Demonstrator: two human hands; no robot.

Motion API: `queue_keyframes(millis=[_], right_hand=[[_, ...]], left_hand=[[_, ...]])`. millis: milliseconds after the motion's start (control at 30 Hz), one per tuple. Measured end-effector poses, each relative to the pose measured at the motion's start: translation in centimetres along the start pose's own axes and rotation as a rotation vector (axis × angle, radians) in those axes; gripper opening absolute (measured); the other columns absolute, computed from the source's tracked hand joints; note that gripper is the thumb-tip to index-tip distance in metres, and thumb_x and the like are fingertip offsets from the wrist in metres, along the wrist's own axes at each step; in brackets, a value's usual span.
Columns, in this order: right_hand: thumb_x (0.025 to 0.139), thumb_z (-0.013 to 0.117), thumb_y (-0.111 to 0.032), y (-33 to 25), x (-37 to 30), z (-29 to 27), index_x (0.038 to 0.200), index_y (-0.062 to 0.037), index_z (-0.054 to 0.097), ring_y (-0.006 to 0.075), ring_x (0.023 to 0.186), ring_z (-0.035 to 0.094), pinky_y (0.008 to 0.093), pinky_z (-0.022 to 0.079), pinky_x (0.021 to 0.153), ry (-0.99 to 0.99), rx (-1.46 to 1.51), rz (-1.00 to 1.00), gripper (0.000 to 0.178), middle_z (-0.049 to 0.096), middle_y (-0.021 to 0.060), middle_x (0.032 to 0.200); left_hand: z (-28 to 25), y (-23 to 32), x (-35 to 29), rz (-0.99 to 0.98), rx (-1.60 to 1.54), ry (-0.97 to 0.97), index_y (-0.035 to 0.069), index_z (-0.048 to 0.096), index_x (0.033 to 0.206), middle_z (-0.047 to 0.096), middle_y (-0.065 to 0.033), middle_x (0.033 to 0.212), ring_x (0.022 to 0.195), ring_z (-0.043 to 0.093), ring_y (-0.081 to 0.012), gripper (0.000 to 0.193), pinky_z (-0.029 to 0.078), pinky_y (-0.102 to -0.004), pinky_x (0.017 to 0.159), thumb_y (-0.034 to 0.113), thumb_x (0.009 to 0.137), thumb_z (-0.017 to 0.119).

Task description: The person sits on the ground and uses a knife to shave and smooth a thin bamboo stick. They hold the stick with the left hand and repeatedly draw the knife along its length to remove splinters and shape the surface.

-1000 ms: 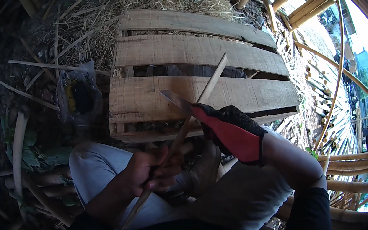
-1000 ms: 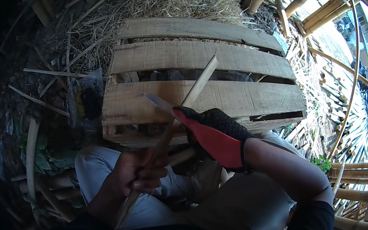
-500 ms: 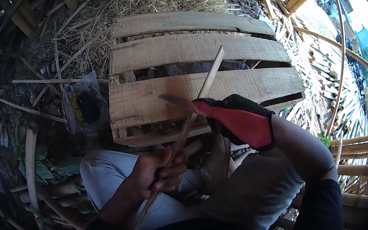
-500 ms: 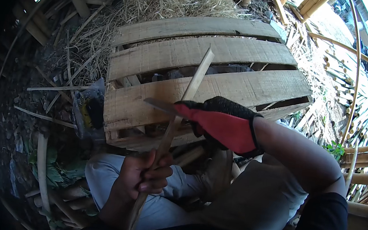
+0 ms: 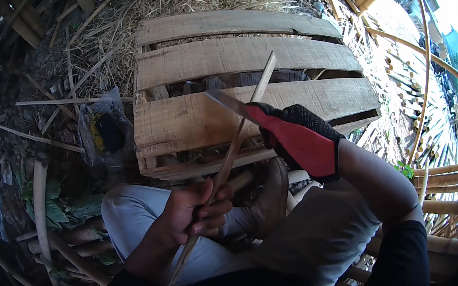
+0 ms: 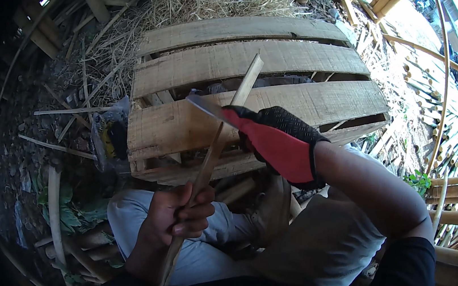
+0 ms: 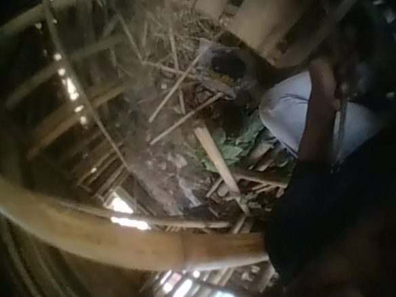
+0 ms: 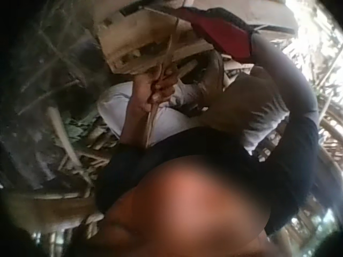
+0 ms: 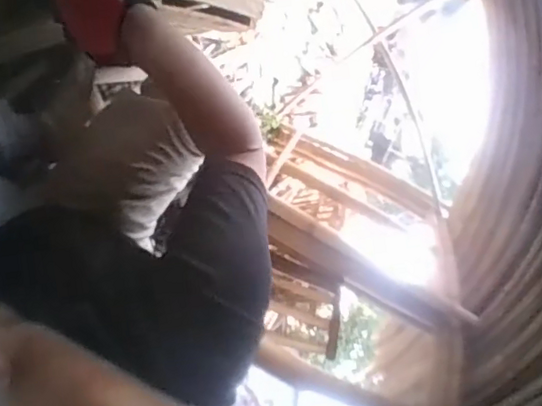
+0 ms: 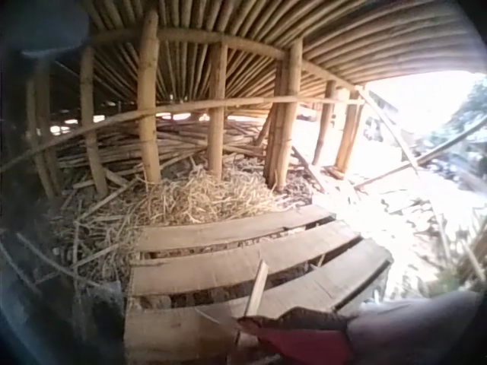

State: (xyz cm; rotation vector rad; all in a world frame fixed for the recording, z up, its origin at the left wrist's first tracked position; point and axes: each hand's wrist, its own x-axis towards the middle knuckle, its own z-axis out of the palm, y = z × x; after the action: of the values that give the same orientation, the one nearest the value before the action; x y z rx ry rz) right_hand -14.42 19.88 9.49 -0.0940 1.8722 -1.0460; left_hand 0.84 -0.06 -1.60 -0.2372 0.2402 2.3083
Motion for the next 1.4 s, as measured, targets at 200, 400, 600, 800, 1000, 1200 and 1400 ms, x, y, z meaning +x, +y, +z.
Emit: queue_keyframes(millis=[200, 400, 600, 800, 1000, 1200, 1400], right_hand=[[0.098, 0.053, -0.054, -0.7, 0.6, 0.1, 0.092, -0.008, 0.065, 0.0078, 0.059, 0.053, 0.0296, 0.044, 0.057, 0.076, -0.054, 0.098, 0.048, 0.059, -0.0014, 0.07], [0.098, 0.053, -0.056, 0.5, 0.6, 0.9, 0.089, -0.009, 0.066, 0.007, 0.057, 0.054, 0.0244, 0.042, 0.052, 0.044, 0.093, 0.15, 0.049, 0.058, -0.0025, 0.069], [0.098, 0.053, -0.057, -0.4, 0.1, 0.7, 0.09, -0.0058, 0.066, 0.0135, 0.06, 0.057, 0.0309, 0.045, 0.056, 0.04, 0.113, 0.172, 0.053, 0.058, 0.0031, 0.069], [0.103, 0.053, -0.036, 2.1, 1.0, 1.4, 0.12, -0.0067, 0.064, 0.0153, 0.075, 0.061, 0.0322, 0.05, 0.072, 0.31, -0.594, -0.576, 0.036, 0.067, 0.0067, 0.083], [0.099, 0.059, -0.023, 1.6, 2.7, -0.2, 0.121, -0.013, 0.067, 0.0229, 0.096, 0.069, 0.0319, 0.055, 0.081, 0.492, -0.895, -1.035, 0.025, 0.071, 0.0107, 0.104], [0.09, 0.063, -0.051, -0.8, 3.1, -1.1, 0.099, -0.0207, 0.073, 0.0234, 0.071, 0.07, 0.037, 0.055, 0.058, 0.421, -1.349, -0.952, 0.034, 0.071, 0.0042, 0.086], [0.084, 0.064, -0.062, -1.6, 4.0, -2.2, 0.082, -0.0153, 0.073, 0.0245, 0.064, 0.069, 0.0372, 0.054, 0.057, 0.59, -1.364, -0.944, 0.048, 0.067, 0.004, 0.067]], left_hand=[[0.1, -0.1, -0.2, 0.005, -0.016, -0.003, 0.012, 0.045, 0.096, 0.037, 0.0057, 0.062, 0.04, 0.033, -0.0051, 0.042, 0.025, -0.0201, 0.037, 0.053, 0.097, 0.053], [-0.4, -0.2, 0.0, 0.002, -0.008, -0.02, 0.012, 0.045, 0.097, 0.037, 0.0057, 0.061, 0.039, 0.034, -0.0051, 0.043, 0.025, -0.0197, 0.037, 0.054, 0.097, 0.054], [-0.3, -0.1, 0.0, 0.002, 0.001, -0.006, 0.012, 0.046, 0.097, 0.037, 0.0055, 0.062, 0.039, 0.035, -0.0055, 0.043, 0.025, -0.02, 0.037, 0.054, 0.096, 0.055], [0.0, 0.1, 0.1, 0.072, 0.059, 0.007, 0.012, 0.045, 0.096, 0.038, 0.0049, 0.061, 0.041, 0.037, -0.0064, 0.042, 0.028, -0.0203, 0.038, 0.053, 0.097, 0.054], [-0.4, -0.2, 0.7, 0.11, 0.125, 0.038, 0.011, 0.046, 0.096, 0.04, 0.0038, 0.061, 0.042, 0.039, -0.0078, 0.037, 0.031, -0.0213, 0.04, 0.048, 0.101, 0.049], [-0.2, -0.2, 1.1, 0.116, 0.226, 0.102, 0.009, 0.046, 0.096, 0.042, 0.0014, 0.061, 0.043, 0.045, -0.0095, 0.042, 0.034, -0.0218, 0.042, 0.051, 0.101, 0.045], [0.4, 0.0, 1.7, 0.113, 0.316, 0.111, 0.007, 0.047, 0.091, 0.042, -0.0015, 0.057, 0.042, 0.05, -0.0127, 0.05, 0.041, -0.0232, 0.04, 0.055, 0.102, 0.038]])
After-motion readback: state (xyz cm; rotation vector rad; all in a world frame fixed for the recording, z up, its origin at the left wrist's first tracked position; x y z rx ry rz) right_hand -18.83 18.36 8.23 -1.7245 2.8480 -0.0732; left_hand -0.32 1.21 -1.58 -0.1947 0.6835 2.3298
